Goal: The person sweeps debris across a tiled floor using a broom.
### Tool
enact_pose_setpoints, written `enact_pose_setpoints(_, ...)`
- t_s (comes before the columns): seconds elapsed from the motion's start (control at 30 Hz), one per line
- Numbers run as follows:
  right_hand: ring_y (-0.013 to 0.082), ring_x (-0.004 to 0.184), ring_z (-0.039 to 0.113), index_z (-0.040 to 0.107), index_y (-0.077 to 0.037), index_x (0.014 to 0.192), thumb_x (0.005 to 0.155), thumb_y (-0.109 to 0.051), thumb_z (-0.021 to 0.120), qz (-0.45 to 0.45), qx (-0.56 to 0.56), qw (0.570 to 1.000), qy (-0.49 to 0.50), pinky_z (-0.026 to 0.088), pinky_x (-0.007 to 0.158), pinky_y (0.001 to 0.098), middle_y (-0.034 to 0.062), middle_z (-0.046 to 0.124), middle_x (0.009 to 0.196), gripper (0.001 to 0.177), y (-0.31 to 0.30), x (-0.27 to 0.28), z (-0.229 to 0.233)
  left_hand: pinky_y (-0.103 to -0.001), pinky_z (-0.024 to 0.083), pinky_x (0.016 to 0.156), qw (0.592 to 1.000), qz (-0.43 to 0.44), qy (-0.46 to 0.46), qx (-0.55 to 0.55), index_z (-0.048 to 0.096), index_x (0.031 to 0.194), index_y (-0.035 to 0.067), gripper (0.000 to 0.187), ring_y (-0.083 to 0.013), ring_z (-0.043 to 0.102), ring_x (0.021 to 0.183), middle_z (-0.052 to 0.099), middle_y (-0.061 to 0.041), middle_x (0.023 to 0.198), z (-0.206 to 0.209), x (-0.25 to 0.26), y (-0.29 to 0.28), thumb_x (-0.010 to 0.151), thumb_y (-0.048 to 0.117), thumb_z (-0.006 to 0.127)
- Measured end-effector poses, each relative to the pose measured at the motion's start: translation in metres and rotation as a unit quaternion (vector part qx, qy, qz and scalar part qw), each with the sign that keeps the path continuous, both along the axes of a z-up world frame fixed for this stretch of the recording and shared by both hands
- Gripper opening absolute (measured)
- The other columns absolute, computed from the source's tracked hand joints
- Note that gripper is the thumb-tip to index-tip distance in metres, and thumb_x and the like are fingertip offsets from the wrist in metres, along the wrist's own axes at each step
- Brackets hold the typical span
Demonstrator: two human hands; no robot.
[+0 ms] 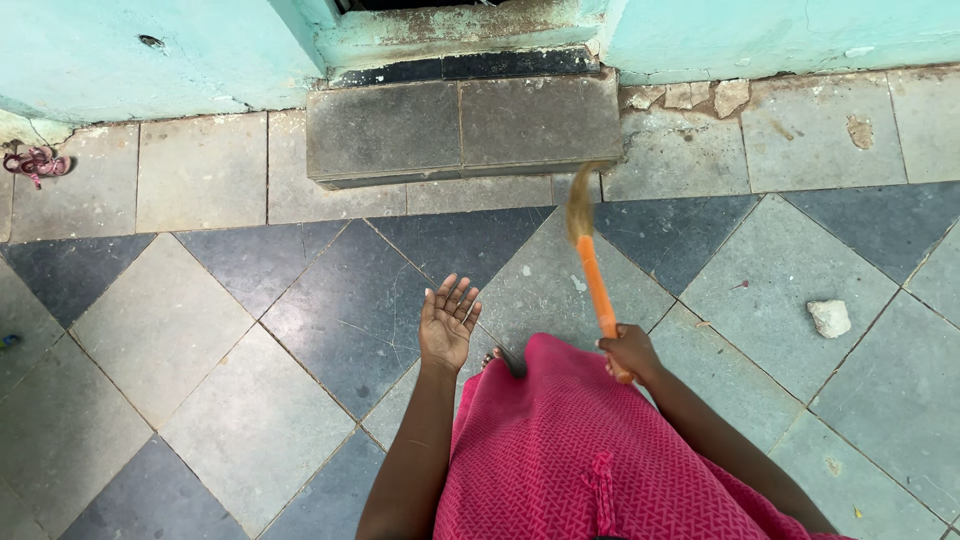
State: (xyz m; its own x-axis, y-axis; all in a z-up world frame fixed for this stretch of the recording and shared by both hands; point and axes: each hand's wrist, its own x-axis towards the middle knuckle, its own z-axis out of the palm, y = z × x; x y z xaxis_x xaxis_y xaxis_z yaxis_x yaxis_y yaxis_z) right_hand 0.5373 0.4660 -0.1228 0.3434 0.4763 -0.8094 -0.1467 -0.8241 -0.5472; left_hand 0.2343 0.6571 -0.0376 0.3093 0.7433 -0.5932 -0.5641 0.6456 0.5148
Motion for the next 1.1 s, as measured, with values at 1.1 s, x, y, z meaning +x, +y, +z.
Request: enact_pose_setpoints(1.1, 0.0176, 0.047, 0.063, 0.071, 0.010, 0.110, 0.083, -0.009, 0.074, 0.127, -0.024, 0.980, 0.154, 0.051, 0.041, 0.0303, 0.0107, 0.067, 0.068, 0.032, 0.161, -0.080, 0.010, -0.043, 0.052, 0.104, 0.999, 0.002, -0.047, -0.006, 0.058, 0.135, 0.008, 0.053, -0.0244, 0.063, 0.122, 0.066, -0.010, 0.132, -0.015, 0.003, 0.108, 0.107, 0.049, 0.039)
